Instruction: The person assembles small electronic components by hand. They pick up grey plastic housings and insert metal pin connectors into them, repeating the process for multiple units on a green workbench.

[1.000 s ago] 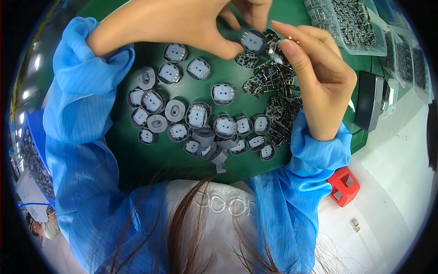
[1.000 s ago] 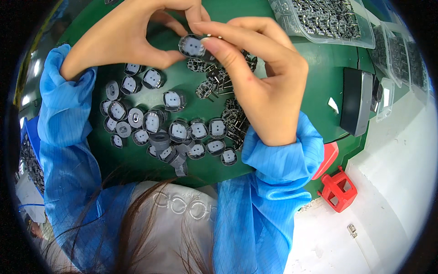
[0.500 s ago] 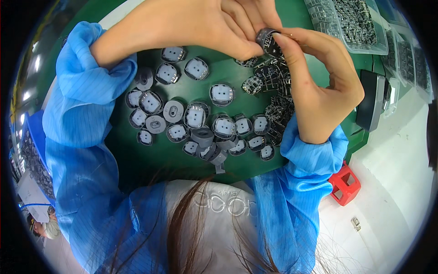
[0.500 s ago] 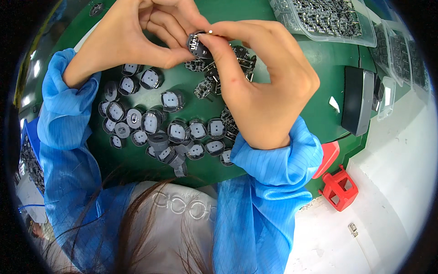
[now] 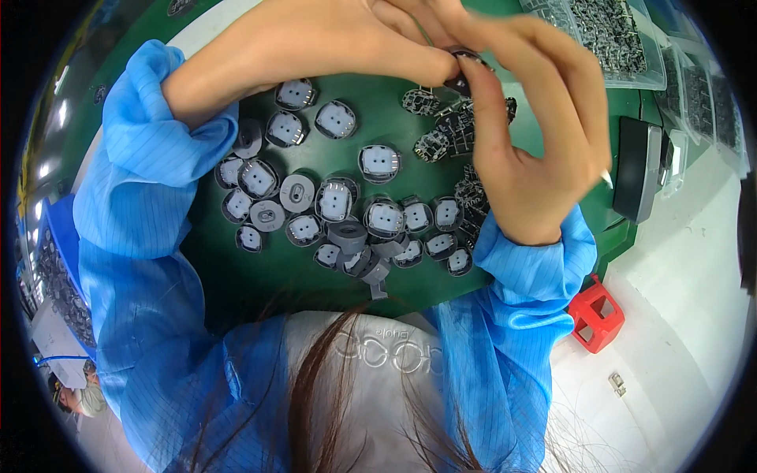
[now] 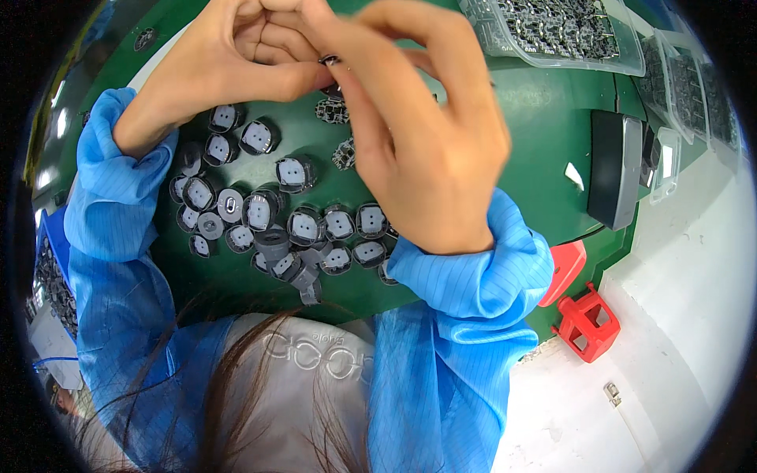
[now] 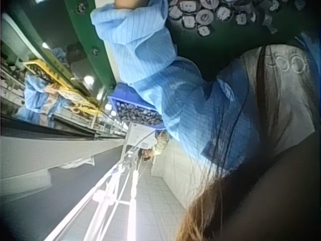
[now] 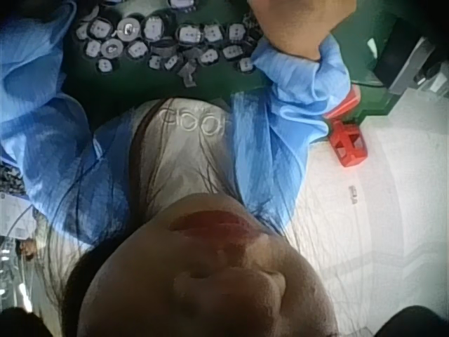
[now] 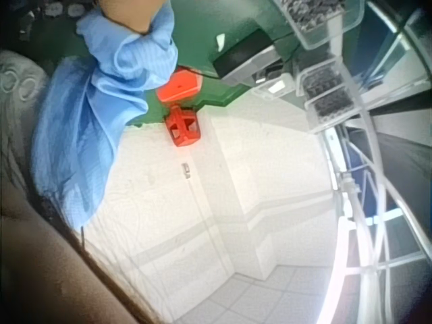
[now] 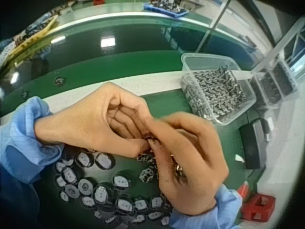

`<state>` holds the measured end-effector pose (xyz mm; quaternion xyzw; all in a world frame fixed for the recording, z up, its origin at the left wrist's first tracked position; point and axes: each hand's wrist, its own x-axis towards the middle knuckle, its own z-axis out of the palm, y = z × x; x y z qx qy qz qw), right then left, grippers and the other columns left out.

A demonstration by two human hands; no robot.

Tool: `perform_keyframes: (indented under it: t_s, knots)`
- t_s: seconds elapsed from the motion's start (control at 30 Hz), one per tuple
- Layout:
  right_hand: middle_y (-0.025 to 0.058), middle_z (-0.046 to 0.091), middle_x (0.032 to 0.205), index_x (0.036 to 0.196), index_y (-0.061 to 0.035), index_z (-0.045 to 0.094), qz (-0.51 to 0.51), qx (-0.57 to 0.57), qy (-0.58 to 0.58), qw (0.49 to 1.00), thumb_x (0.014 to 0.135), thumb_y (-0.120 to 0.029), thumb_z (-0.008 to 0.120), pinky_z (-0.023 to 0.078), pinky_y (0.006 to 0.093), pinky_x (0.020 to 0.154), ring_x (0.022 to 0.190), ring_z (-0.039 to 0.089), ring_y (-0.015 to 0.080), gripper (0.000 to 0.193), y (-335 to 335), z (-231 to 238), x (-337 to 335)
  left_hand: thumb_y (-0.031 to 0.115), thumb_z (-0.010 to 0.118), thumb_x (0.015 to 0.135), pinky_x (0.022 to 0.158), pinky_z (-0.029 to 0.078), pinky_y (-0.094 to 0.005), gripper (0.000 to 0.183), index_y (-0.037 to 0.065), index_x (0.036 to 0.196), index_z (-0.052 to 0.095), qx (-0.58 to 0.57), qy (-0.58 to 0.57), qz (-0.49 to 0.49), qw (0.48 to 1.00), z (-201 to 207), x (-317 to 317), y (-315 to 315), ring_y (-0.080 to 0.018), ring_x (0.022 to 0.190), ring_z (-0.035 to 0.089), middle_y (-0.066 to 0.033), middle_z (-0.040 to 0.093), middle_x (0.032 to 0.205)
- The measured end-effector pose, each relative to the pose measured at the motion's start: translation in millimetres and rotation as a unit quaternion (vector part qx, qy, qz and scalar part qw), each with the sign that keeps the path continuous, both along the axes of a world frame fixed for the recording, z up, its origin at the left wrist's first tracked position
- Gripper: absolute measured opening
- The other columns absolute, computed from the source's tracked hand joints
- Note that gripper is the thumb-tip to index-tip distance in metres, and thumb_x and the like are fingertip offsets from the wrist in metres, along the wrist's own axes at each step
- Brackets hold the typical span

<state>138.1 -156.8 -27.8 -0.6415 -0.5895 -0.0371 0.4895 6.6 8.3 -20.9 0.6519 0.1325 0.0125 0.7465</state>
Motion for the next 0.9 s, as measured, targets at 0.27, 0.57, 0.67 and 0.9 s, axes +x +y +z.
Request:
perform_keyframes:
  t_s: [0.27,0.57,0.67,0.9]
  knots:
    - [0.0102,0.071,0.107,0.127,0.0085,0.061,0.101,-0.18,0.292,0.934,0.099,0.005,0.06,0.052,0.0244,0.079,0.092,0.064,0.0108,0.028,-6.6,0.7,5.6,0.002,0.079,0.08,0.064,0.051,-0.0168,0.021,-0.003,0.098,0.069,0.172,-0.035,0.076,0.982,14.7,-1.7,-20.0,-0.0041,0.073,0.063,-0.0029,0.069,0.083]
    - [0.0032,0.072,0.099,0.116,-0.0044,0.073,-0.063,-0.049,0.129,0.989,0.096,-0.009,0.072,0.05,0.0211,0.068,0.081,0.064,0.0074,0.02,0.2,-12.9,19.5,-0.002,0.071,0.084,0.07,0.058,-0.0267,0.022,-0.006,0.105,0.07,0.357,-0.112,0.129,0.918,-5.3,6.4,16.6,-0.0147,0.077,0.07,-0.0111,0.073,0.086]
    - [0.0085,0.073,0.088,0.101,-0.0053,0.076,-0.077,-0.162,0.047,0.983,0.085,-0.013,0.08,0.05,0.0307,0.062,0.067,0.061,0.0169,0.018,-2.3,-6.2,29.7,0.0,0.068,0.087,0.074,0.06,-0.0335,0.019,-0.007,0.104,0.072,0.577,-0.052,0.16,0.799,9.2,-8.3,47.4,-0.0236,0.079,0.074,-0.0157,0.075,0.089]
    - [0.008,0.071,0.079,0.102,-0.0053,0.077,-0.039,-0.202,0.071,0.976,0.084,-0.011,0.08,0.048,0.0293,0.057,0.063,0.059,0.0136,0.019,0.4,-7.7,22.0,0.022,0.069,0.092,0.098,0.052,-0.0436,0.037,-0.003,0.119,0.067,0.806,0.12,0.2,0.544,-27.9,-26.8,99.3,-0.04,0.107,0.065,-0.0219,0.068,0.112]
